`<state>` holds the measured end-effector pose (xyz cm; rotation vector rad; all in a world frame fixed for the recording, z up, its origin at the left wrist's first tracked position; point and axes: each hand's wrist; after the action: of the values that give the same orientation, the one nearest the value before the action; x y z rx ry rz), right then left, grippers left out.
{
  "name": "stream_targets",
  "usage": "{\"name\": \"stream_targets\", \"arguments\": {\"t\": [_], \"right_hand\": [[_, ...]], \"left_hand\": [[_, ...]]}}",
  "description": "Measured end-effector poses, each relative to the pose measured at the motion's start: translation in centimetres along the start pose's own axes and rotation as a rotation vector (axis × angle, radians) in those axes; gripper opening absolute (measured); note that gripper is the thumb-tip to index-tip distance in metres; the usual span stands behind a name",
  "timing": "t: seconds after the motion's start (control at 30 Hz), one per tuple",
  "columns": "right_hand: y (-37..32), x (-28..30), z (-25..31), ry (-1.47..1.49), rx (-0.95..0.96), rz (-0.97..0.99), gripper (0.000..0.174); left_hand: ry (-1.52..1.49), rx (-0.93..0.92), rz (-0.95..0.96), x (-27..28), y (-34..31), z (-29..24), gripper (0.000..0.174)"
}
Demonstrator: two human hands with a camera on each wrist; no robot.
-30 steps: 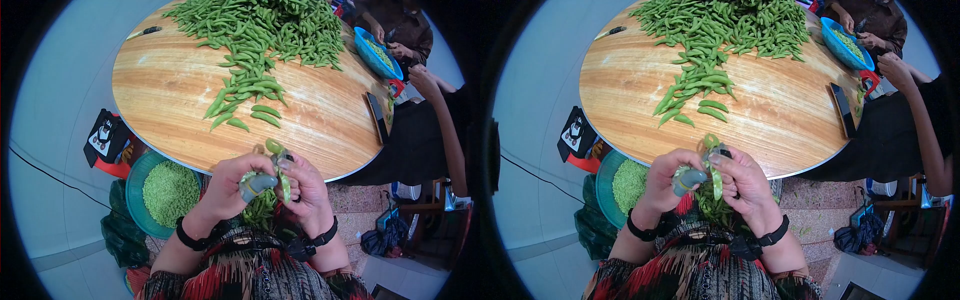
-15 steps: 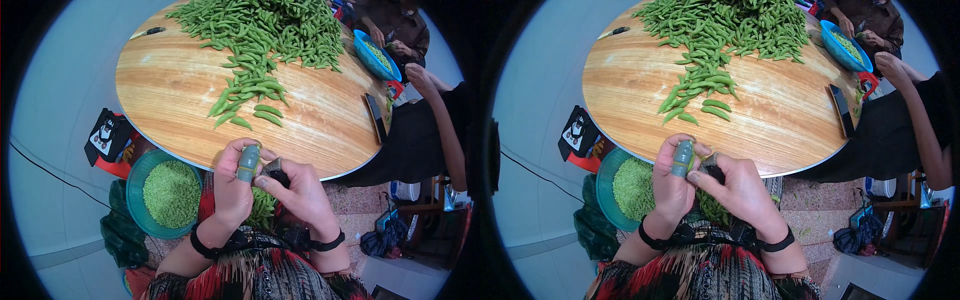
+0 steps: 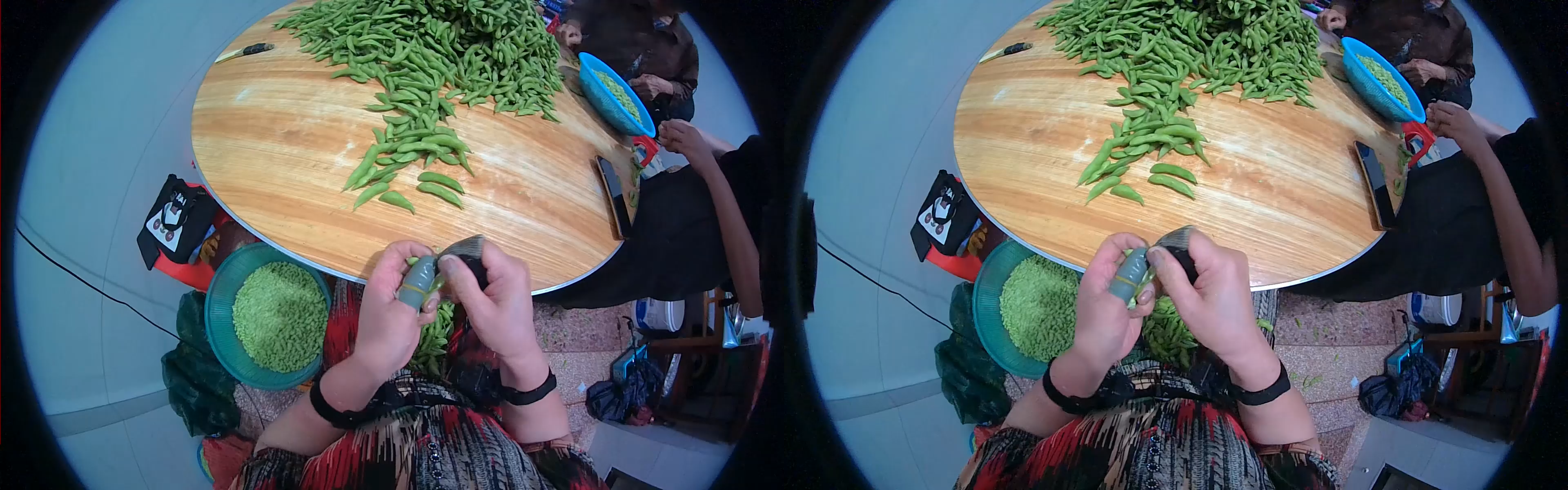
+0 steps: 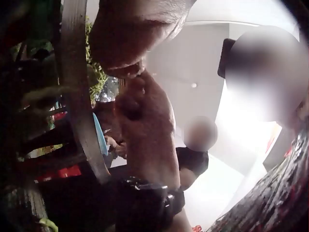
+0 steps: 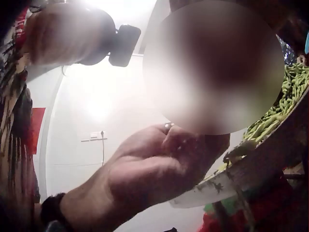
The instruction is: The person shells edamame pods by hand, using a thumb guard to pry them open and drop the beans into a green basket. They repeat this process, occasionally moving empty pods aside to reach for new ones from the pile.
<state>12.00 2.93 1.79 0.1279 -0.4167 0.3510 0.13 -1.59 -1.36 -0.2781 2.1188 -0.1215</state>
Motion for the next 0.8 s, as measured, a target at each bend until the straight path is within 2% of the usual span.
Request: {"name": "stream_targets", "arguments": {"t": [0.03,0.07,0.13,0.27,0.33,0.37,0.43,0.47,0.5,0.53,0.57,0.6,0.67,0.7,0.73,0.77,0.8], "right_hand": [[0.0,-0.1,0.0,-0.075,0.051,-0.091,0.011],[0.1,0.1,0.0,-0.078,0.051,-0.091,0.011],[0.4,0.7,-0.3,-0.101,0.147,-0.185,0.012],[0.3,1.0,0.1,-0.229,0.18,-0.12,0.011],[0.2,0.6,0.7,-0.31,0.308,-0.116,0.012],[0.2,0.5,0.5,-0.309,0.31,-0.114,0.012],[0.3,0.3,0.0,-0.422,0.333,-0.055,0.012],[0.4,0.2,0.2,-0.408,0.318,-0.041,0.013],[0.4,0.3,0.4,-0.41,0.32,-0.043,0.013],[0.6,0.5,0.6,-0.262,0.24,0.08,0.014],[0.8,0.7,0.6,-0.111,0.158,0.201,0.016],[1.4,1.2,0.5,-0.111,0.159,0.201,0.016],[3.3,2.4,-0.1,-0.245,0.379,0.56,0.02],[4.2,1.9,-0.1,-0.242,0.375,0.555,0.02],[5.1,0.7,0.0,-0.515,0.35,0.278,0.02],[5.9,-0.5,0.0,-0.776,0.317,-0.006,0.02],[6.7,-1.4,-0.2,-0.772,0.319,-0.007,0.02]], "left_hand": [[-0.192,0.138,0.026,-0.1,0.0,-0.4,0.016],[-0.194,0.138,0.028,0.0,0.0,-0.9,0.016],[-0.115,0.333,0.13,0.4,-0.1,-2.1,0.016],[0.081,0.326,0.222,2.2,-0.2,-2.1,0.017],[0.467,0.025,0.252,2.7,0.0,-1.4,0.014],[0.466,0.023,0.251,2.7,0.0,-1.6,0.014],[0.75,-0.04,0.254,2.5,-0.2,-2.6,0.01],[0.749,-0.04,0.255,2.9,-0.4,-2.9,0.01],[0.689,0.051,0.236,3.3,-0.7,-3.3,0.01],[0.628,0.14,0.217,3.8,-1.0,-3.7,0.011],[0.682,0.018,0.206,4.1,-1.6,-4.5,0.013],[0.735,-0.103,0.193,4.5,-2.2,-5.7,0.014],[0.821,0.03,-0.086,7.1,-3.7,-9.0,0.017],[0.998,0.06,-0.143,8.8,-3.9,-10.3,0.018],[1.176,0.091,-0.201,10.6,-4.1,-11.1,0.02],[1.181,0.093,-0.2,12.4,-4.5,-11.5,0.02],[1.689,-0.049,-0.107,14.0,-5.0,-11.6,0.021]]}}
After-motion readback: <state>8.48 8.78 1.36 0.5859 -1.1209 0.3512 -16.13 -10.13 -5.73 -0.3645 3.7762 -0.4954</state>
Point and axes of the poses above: each hand's wrist, its own y-axis towards the middle knuckle, its own x-axis out of the back of the hand, z = x × y, and after that the axes turned 15 degrees about -y, right-handed
